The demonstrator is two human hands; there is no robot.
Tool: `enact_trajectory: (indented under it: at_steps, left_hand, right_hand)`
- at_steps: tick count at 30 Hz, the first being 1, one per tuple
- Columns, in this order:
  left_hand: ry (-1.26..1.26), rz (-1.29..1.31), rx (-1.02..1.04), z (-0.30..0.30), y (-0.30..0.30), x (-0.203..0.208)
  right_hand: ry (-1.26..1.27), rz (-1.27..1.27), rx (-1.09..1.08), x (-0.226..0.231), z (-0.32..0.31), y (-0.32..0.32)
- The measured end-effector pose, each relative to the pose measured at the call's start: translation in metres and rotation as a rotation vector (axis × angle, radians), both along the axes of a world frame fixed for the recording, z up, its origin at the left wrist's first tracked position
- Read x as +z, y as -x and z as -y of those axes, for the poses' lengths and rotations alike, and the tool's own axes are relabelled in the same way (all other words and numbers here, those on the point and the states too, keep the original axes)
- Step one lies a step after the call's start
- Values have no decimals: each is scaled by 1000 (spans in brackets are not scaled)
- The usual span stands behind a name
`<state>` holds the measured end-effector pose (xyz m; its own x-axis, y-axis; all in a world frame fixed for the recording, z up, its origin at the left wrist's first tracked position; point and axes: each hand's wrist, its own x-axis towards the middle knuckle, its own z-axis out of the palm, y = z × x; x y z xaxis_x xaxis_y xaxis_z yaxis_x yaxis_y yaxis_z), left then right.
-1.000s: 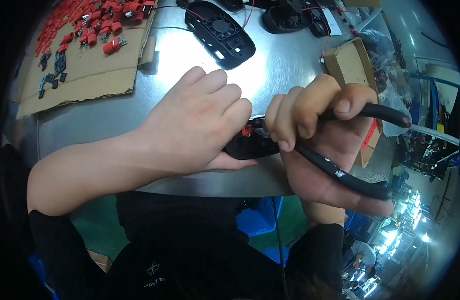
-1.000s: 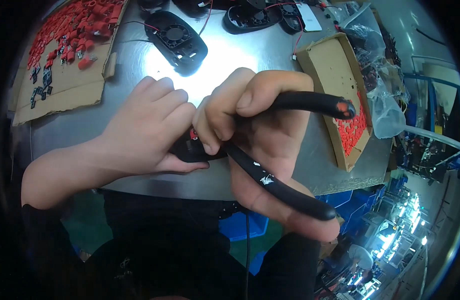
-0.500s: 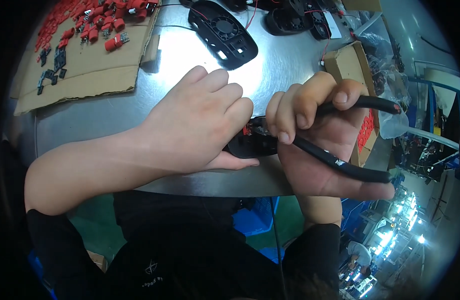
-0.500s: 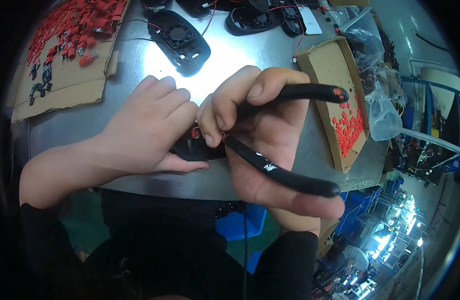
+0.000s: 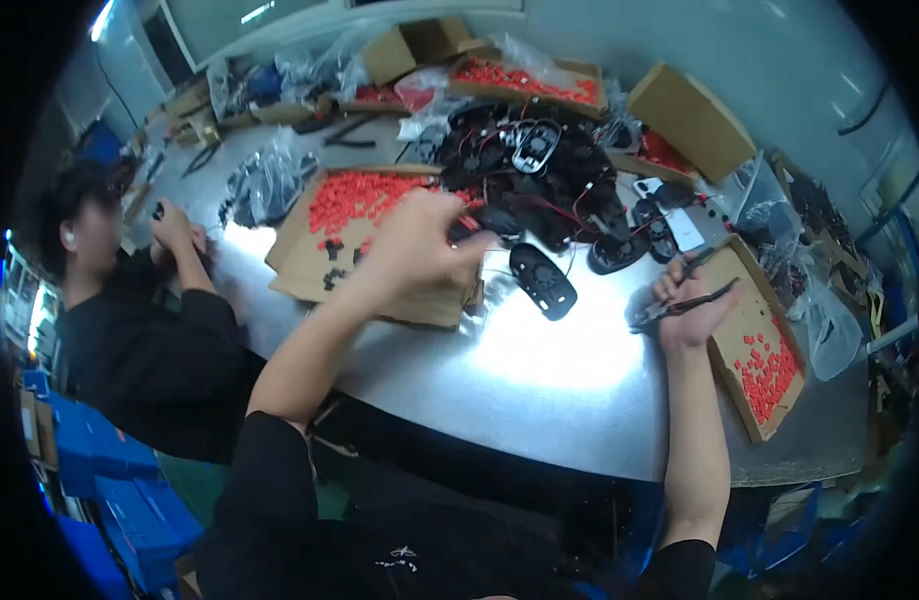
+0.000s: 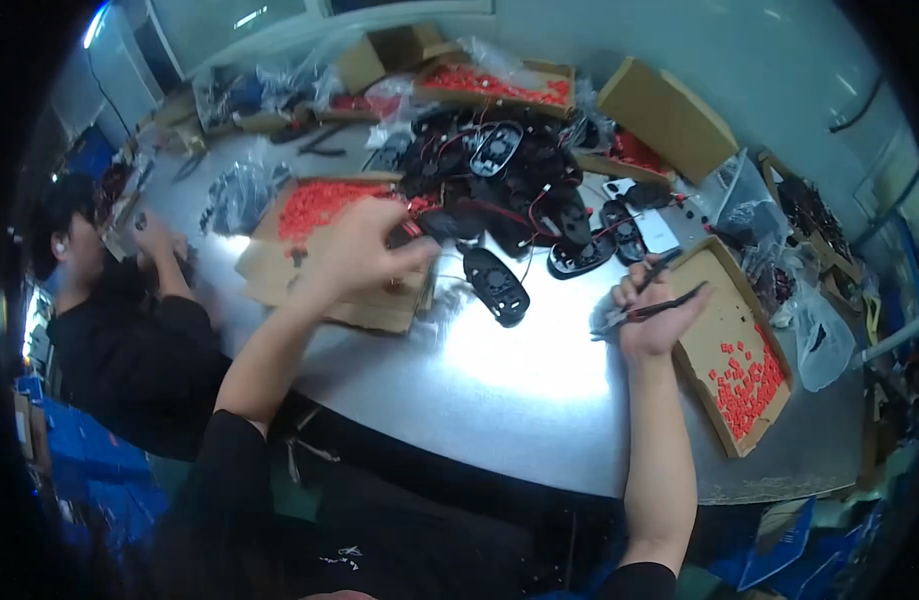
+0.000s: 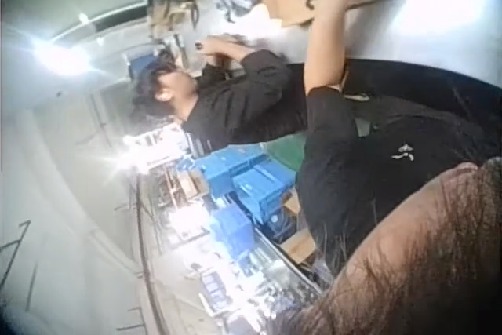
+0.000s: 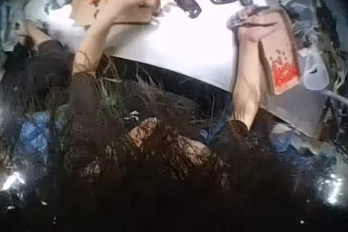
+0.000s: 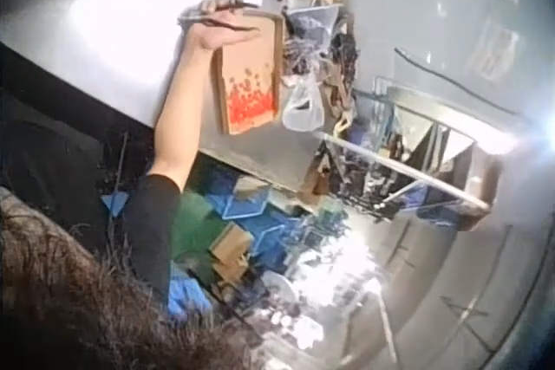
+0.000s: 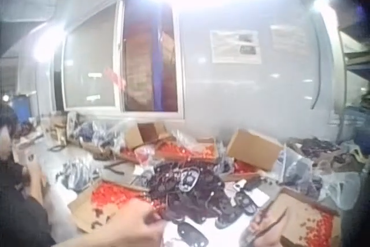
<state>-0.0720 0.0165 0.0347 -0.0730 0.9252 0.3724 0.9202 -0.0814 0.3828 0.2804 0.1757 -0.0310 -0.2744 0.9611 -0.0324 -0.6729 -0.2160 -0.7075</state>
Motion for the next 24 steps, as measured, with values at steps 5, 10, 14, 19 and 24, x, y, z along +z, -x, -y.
enact_trajectory:
  at_steps: [5, 10, 14, 19, 24]
  left_hand:
    - [22, -25, 601, -38, 138, 9]
    - [27, -216, 470, -83, 125, 2]
    - [116, -148, 47, -128, 91, -15]
    - [12, -153, 137, -133, 90, -10]
    - [-268, 93, 328, -44, 103, 0]
  right_hand:
    - [-208, 165, 232, -19, -3, 16]
    - [-620, 493, 145, 18, 22, 16]
    - [-1144, 1367, 3, 20, 31, 17]
    - [-1268, 1559, 71, 0, 24, 11]
    - [-1408, 1349, -129, 14, 46, 37]
